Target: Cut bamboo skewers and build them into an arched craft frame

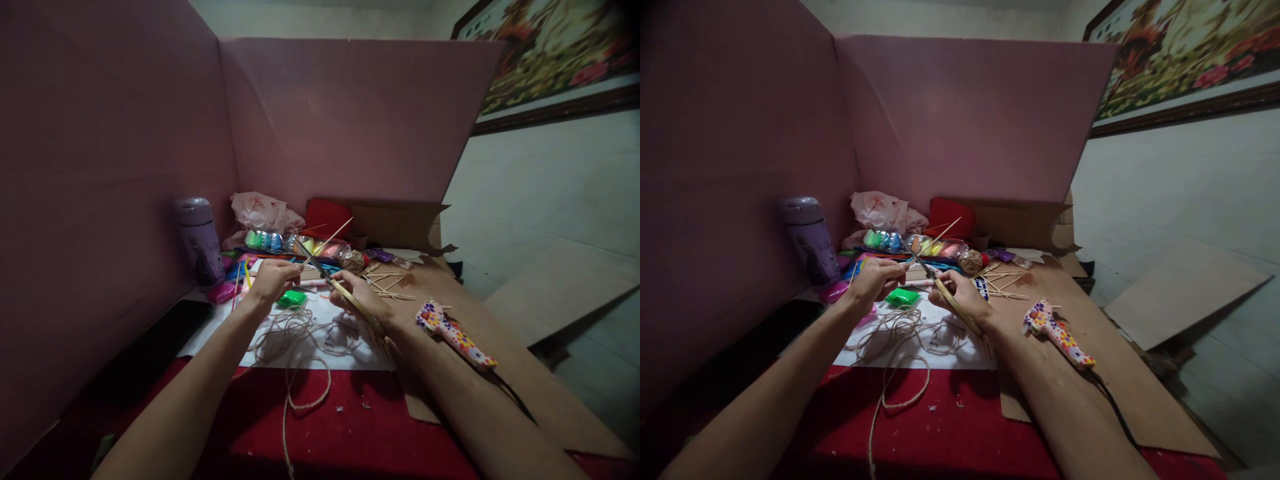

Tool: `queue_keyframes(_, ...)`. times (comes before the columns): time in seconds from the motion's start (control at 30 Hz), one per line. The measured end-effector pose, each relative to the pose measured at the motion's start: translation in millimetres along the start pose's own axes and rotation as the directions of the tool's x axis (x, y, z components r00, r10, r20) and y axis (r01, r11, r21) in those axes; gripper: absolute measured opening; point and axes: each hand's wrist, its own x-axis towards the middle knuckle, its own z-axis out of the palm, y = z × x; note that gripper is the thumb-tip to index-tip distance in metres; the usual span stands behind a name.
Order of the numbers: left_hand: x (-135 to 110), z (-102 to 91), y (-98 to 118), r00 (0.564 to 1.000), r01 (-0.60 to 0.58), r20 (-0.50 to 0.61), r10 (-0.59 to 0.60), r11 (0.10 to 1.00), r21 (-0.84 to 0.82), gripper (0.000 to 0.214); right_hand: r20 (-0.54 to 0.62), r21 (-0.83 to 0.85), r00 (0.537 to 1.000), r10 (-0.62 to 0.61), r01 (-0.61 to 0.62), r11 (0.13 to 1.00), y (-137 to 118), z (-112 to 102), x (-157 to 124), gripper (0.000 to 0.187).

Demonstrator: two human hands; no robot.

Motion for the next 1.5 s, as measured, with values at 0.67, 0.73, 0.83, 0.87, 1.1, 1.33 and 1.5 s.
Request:
queue_keyframes(0.67,6.1,-6.0,-6.9,0.994,-0.112,0.015,0.111,0.983,0.144,0.032,0.050,-0.044,0.998,-0.042,0.044,0.998,5.1,-3.8,1.9,0.052)
queue_keyframes(0.73,7.4,-6.5,-9.0,0.992,-0.125,0.014,0.124,0.976,0.178,0.032,0.031,-0.067,0.998,-0.056,0.058,0.996,5.3,-2.4,0.8,0.049)
queue_keyframes(0.83,9.4,-7.5,-11.9,0.989,-0.149,0.013,0.150,0.962,0.227,0.032,0.008,-0.117,0.998,-0.057,0.058,0.991,6.0,-0.2,-0.5,0.044)
queue_keyframes(0.87,9.8,-7.8,-12.5,0.987,-0.161,0.011,0.163,0.958,0.238,0.033,0.005,-0.129,0.998,-0.058,0.058,0.990,6.4,0.3,-0.8,0.043)
queue_keyframes(1.1,9.4,-8.8,-11.9,0.970,-0.239,0.030,0.242,0.921,0.307,0.035,-0.015,-0.170,0.997,-0.080,0.077,0.982,7.7,1.9,-1.2,0.039)
queue_keyframes(1.33,8.8,-6.6,-17.3,0.896,-0.342,0.006,0.444,0.683,0.646,0.040,-0.064,-0.209,0.995,-0.073,0.058,0.976,7.2,2.8,0.3,0.041)
queue_keyframes(1.5,5.3,-3.4,-19.4,0.838,-0.345,0.018,0.545,0.504,0.792,0.021,-0.083,-0.168,0.994,-0.074,0.059,0.984,7.0,2.9,0.3,0.042)
